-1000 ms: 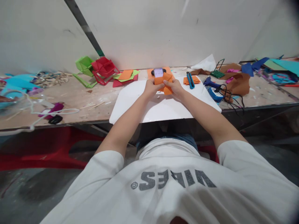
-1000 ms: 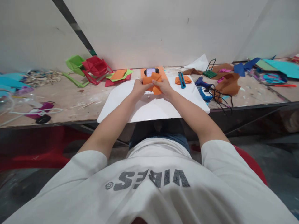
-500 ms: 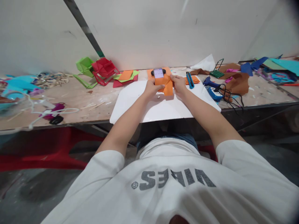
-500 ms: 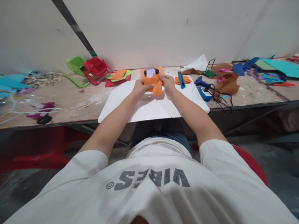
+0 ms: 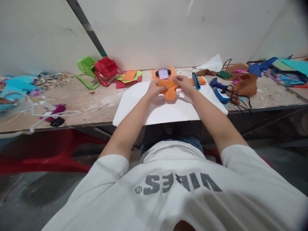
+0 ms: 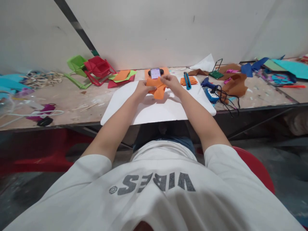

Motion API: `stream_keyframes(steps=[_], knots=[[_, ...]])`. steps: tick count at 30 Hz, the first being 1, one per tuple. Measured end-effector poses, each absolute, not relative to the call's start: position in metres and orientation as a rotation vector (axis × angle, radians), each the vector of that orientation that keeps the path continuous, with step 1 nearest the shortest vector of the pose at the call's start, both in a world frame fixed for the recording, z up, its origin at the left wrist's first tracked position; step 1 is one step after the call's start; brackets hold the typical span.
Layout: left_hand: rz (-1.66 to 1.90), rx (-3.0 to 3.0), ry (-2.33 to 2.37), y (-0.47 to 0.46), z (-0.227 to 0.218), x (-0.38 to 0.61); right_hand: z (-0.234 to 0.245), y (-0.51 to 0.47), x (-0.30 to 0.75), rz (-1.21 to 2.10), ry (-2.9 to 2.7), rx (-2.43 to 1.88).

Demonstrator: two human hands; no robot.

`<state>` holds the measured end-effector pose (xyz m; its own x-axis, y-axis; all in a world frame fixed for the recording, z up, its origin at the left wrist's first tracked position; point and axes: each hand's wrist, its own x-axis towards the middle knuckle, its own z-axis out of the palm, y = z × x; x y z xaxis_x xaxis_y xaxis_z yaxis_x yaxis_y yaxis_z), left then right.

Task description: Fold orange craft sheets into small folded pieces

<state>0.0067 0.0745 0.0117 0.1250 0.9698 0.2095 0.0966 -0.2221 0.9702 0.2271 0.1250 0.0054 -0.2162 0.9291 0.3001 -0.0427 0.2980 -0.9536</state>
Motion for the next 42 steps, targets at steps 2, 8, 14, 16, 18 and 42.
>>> stream_keyframes(steps=[2, 8, 14, 16, 18, 42], knots=[[1.185, 1.549, 1.048, 0.073, 0.010, 0.006, 0.004, 0.119, 0.228, 1.146, -1.622, -0.827], [1.154, 1.575, 1.034, 0.077, 0.007, 0.007, 0.000, 0.124, 0.226, 1.036, -1.631, -0.887], [1.156, 1.569, 1.044, 0.081, 0.005, 0.006, -0.005, 0.135, 0.223, 0.847, -1.616, -0.889], [1.150, 1.590, 1.049, 0.083, 0.003, 0.005, -0.006, 0.135, 0.224, 0.824, -1.652, -0.892], [1.140, 1.599, 1.042, 0.085, 0.002, 0.004, -0.006, 0.134, 0.227, 0.819, -1.684, -0.919], [1.158, 1.546, 0.941, 0.099, -0.003, -0.014, 0.007, 0.134, 0.256, 1.219, -1.851, -0.829]])
